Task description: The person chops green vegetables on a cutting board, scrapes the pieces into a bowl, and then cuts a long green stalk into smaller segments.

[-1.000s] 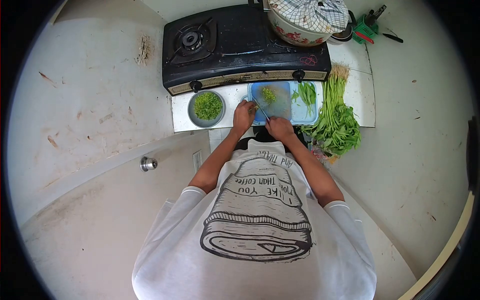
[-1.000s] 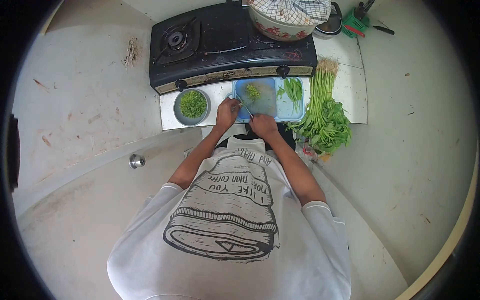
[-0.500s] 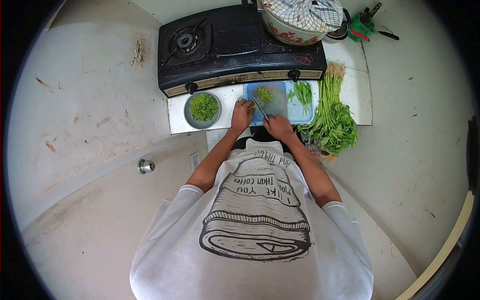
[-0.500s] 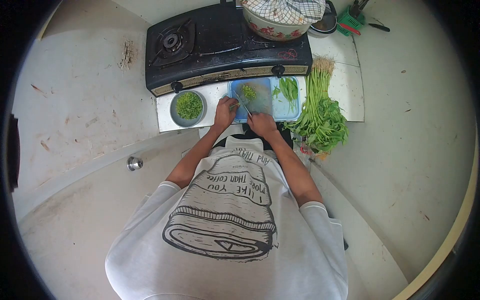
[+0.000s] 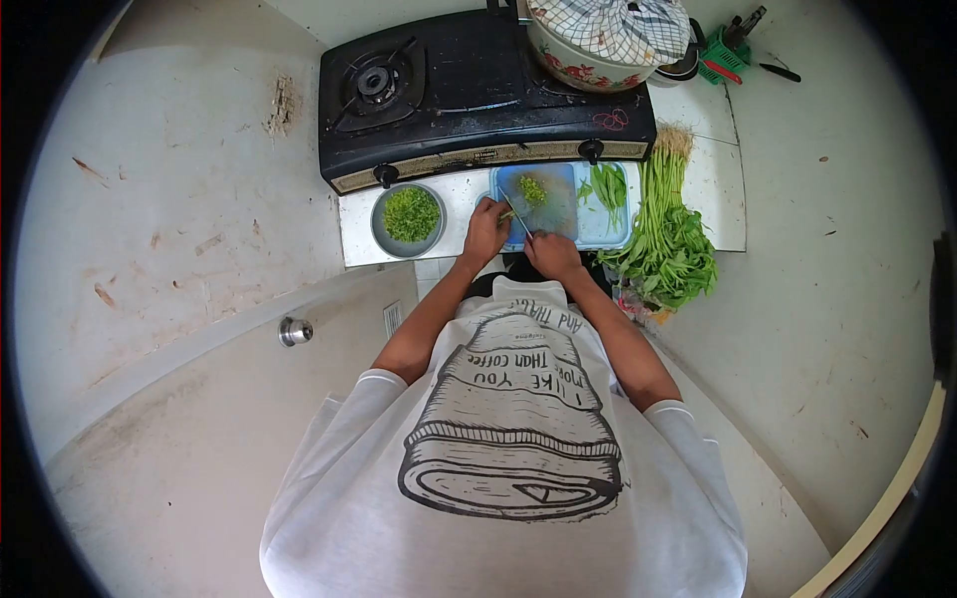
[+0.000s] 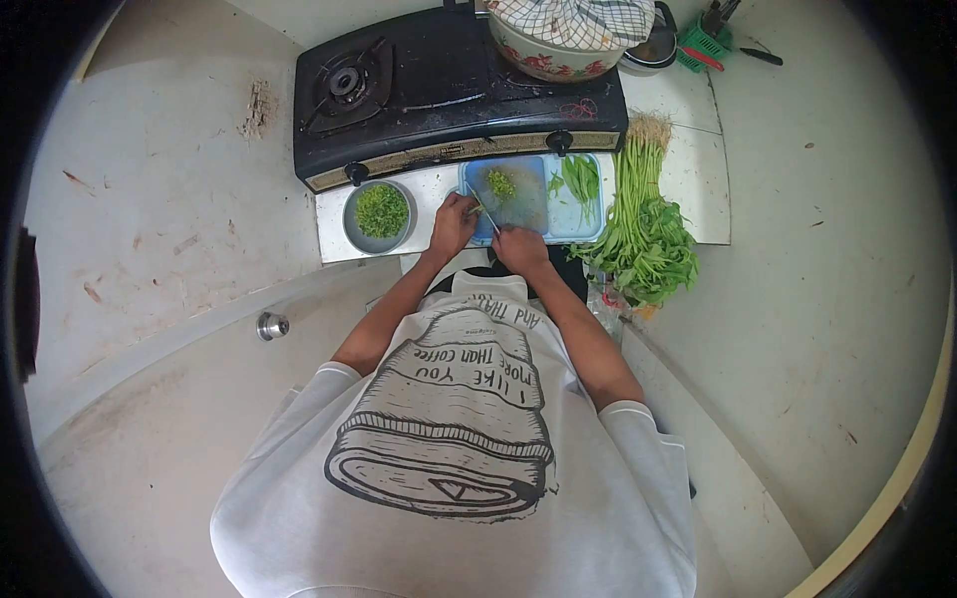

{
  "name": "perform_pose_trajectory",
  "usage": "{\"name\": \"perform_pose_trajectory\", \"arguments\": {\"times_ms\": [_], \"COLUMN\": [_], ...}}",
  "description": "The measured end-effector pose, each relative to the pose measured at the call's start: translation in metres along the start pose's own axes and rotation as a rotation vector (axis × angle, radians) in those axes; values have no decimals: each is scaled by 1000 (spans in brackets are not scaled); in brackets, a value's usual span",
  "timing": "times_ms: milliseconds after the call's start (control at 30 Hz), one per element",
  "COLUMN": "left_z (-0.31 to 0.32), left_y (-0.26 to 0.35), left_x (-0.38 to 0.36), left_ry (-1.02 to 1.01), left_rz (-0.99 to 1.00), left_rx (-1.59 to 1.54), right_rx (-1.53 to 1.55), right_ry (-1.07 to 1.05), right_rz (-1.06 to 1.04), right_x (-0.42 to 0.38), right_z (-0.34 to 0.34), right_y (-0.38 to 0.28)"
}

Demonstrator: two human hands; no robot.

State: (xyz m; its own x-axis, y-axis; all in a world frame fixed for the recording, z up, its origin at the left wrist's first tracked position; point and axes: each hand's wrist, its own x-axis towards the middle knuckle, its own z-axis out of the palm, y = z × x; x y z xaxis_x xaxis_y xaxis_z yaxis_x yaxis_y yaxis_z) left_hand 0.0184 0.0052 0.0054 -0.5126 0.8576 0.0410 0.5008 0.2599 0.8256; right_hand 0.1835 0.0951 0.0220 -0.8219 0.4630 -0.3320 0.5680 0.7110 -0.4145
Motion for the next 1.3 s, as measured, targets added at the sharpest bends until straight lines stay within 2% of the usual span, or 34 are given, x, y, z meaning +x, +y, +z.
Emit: {"name": "perform_pose_trajectory", "arguments": {"times_ms": [467, 667, 767, 867, 1300], "left_z": [2, -1, -5, -7, -7], "left_y": [-10, 0, 2, 4, 3], "left_x": [-3, -4, -5, -5, -6], "left_ry": [-32, 30, 42, -14, -1], "left_rz": [-71, 52, 135, 78, 58], "left_rx": [-8, 103, 192, 187, 90], "right_rx": [-4, 20, 22, 21, 28], "right_ry": [9, -2, -11, 25, 10], "right_rz": [-4, 4, 81, 20, -12], "right_x": [-2, 2, 9, 11, -1], "right_z": [8, 7, 1, -1, 5], "right_y": [7, 8, 2, 4, 7]}}
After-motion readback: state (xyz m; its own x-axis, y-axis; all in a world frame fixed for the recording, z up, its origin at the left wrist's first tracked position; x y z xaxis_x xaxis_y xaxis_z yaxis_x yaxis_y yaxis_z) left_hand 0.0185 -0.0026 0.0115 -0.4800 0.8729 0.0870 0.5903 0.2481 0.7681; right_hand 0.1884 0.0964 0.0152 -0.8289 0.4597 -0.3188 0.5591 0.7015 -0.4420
